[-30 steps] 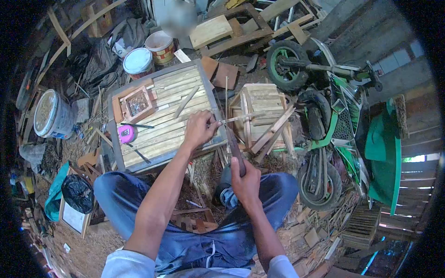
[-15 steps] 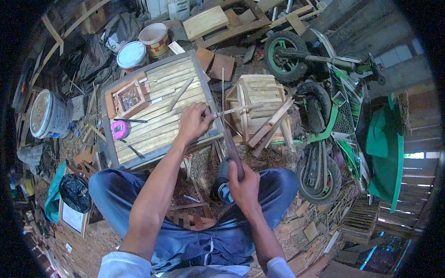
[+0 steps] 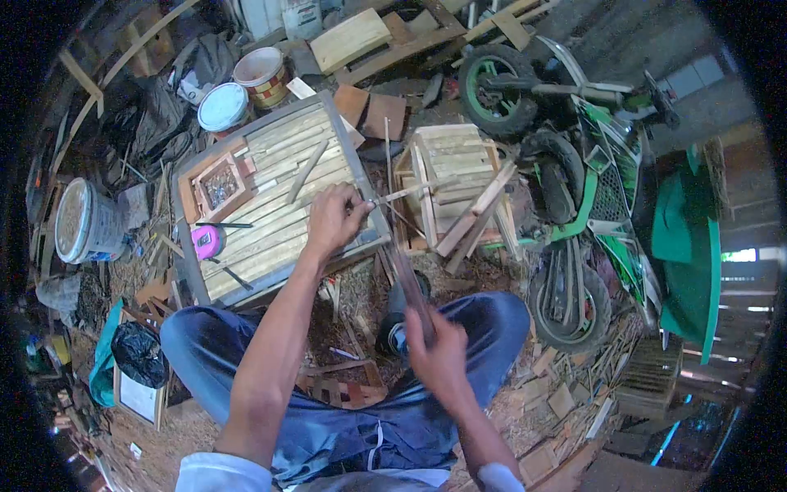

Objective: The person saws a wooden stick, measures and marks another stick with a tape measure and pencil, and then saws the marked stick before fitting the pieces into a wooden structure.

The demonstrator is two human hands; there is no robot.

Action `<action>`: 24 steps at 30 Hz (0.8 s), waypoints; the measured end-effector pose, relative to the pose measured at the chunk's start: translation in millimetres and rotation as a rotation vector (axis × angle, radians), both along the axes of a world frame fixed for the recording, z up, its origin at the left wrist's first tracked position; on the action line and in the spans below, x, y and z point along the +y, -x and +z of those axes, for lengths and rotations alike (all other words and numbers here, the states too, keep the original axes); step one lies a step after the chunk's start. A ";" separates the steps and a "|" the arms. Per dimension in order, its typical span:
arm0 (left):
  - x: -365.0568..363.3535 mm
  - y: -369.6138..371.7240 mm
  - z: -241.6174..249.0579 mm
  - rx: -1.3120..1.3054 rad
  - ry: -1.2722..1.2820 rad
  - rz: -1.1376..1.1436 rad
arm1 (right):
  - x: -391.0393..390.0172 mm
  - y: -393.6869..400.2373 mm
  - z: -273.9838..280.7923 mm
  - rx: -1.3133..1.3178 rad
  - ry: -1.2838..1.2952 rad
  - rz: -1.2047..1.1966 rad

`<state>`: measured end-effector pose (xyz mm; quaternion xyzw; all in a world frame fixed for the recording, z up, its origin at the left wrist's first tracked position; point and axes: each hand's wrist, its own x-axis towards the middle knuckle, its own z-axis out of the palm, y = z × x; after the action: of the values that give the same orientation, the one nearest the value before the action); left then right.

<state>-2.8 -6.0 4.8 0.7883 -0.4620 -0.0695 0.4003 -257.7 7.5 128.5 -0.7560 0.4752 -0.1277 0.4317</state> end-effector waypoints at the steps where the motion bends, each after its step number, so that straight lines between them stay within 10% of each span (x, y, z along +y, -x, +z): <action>1: 1.1 0.6 -2.6 0.001 0.013 -0.001 | 13.7 22.3 11.2 0.001 -0.008 0.000; 24: -3.2 5.1 -4.7 0.017 0.002 0.005 | -7.9 33.3 13.8 -0.062 -0.079 -0.060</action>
<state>-7.9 -9.2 0.1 0.7885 -0.4567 -0.0746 0.4052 -291.0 -0.4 142.3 -0.7194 0.4888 -0.1452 0.4716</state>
